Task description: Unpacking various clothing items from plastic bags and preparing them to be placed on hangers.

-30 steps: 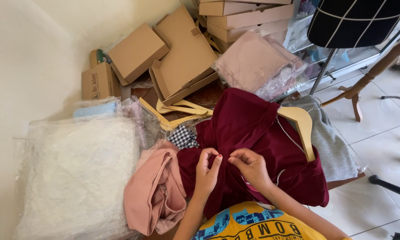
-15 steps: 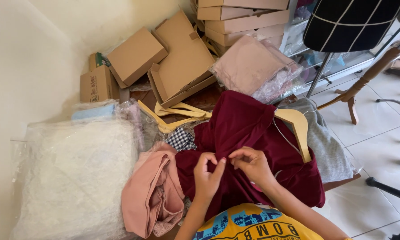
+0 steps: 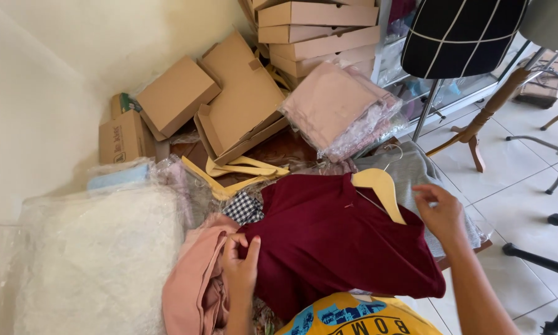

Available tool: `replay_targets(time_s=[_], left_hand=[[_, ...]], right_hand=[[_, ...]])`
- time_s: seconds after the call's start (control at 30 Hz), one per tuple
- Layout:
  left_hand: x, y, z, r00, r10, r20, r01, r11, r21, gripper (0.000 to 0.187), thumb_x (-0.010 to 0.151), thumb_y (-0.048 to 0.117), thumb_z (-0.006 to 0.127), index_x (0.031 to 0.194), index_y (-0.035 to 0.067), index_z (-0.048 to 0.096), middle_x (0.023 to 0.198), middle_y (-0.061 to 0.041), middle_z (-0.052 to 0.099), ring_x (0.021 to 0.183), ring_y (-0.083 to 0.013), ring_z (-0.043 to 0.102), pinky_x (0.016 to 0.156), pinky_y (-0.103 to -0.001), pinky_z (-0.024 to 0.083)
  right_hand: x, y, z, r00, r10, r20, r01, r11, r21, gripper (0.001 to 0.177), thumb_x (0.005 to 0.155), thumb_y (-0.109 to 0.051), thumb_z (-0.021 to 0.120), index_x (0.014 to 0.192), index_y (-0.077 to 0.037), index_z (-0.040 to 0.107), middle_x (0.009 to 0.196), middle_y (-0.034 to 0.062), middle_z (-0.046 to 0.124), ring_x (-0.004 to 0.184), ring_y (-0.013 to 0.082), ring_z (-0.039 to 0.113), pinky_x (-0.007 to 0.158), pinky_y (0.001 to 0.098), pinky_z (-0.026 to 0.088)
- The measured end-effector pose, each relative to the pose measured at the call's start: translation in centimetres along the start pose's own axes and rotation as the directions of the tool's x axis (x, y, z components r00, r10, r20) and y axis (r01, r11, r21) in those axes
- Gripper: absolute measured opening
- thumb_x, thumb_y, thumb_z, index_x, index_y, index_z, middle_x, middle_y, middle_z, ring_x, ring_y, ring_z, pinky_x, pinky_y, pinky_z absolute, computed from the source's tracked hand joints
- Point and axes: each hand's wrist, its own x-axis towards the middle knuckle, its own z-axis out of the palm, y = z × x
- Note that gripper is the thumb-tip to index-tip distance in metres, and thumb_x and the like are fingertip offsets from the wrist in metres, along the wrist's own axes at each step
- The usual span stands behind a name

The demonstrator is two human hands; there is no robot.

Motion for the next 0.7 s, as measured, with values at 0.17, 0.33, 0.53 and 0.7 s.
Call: replay_targets(time_s=[0.17, 0.33, 0.53, 0.7], left_hand=[[-0.8, -2.6, -4.5, 0.742, -0.525, 0.416, 0.198, 0.765, 0.613, 0.018, 0.083, 0.019, 0.076, 0.088, 0.009, 0.061, 0.078, -0.003, 0.061, 0.074, -0.0101, 0.058, 0.07, -0.026, 0.048], [-1.1, -0.3, -2.8, 0.539, -0.771, 0.339, 0.27, 0.54, 0.797, 0.023, 0.085, 0.028, 0.076, 0.094, 0.01, 0.064, 0.083, -0.01, 0.07, 0.077, -0.0168, 0.063, 0.071, -0.03, 0.049], [0.9, 2.0, -1.7, 0.858, -0.249, 0.449, -0.098, 0.779, 0.619, 0.032, 0.081, 0.021, 0.076, 0.109, 0.007, 0.067, 0.111, -0.011, 0.069, 0.106, -0.0283, 0.066, 0.092, -0.037, 0.051], [2.4, 9.3, 2.4, 0.892, 0.179, 0.416, -0.327, 0.889, 0.319, 0.033, 0.089, 0.016, 0.071, 0.119, 0.004, 0.063, 0.121, -0.014, 0.067, 0.115, -0.0318, 0.064, 0.1, -0.043, 0.049]], right_hand=[[-2.2, 3.1, -1.7, 0.916, 0.187, 0.354, -0.01, 0.894, -0.447, 0.052, 0.084, -0.047, 0.078, 0.113, -0.004, 0.077, 0.104, 0.0153, 0.078, 0.096, 0.0287, 0.074, 0.086, 0.0421, 0.057], [-4.1, 0.9, 1.1, 0.886, 0.33, 0.327, -0.052, 0.771, -0.635, 0.07, 0.072, -0.058, 0.085, 0.113, -0.003, 0.072, 0.103, 0.0182, 0.076, 0.096, 0.0332, 0.075, 0.089, 0.0445, 0.058], [-6.6, 0.7, 1.7, 0.974, 0.112, 0.199, -0.033, 0.931, -0.364, 0.043, 0.075, -0.03, 0.078, 0.107, -0.003, 0.069, 0.088, 0.0209, 0.074, 0.083, 0.0355, 0.073, 0.081, 0.0438, 0.057], [-6.6, -1.2, -1.5, 0.979, -0.153, 0.133, 0.174, 0.971, -0.164, 0.047, 0.066, -0.018, 0.079, 0.111, -0.006, 0.071, 0.084, 0.0137, 0.074, 0.073, 0.0257, 0.073, 0.073, 0.0369, 0.057]])
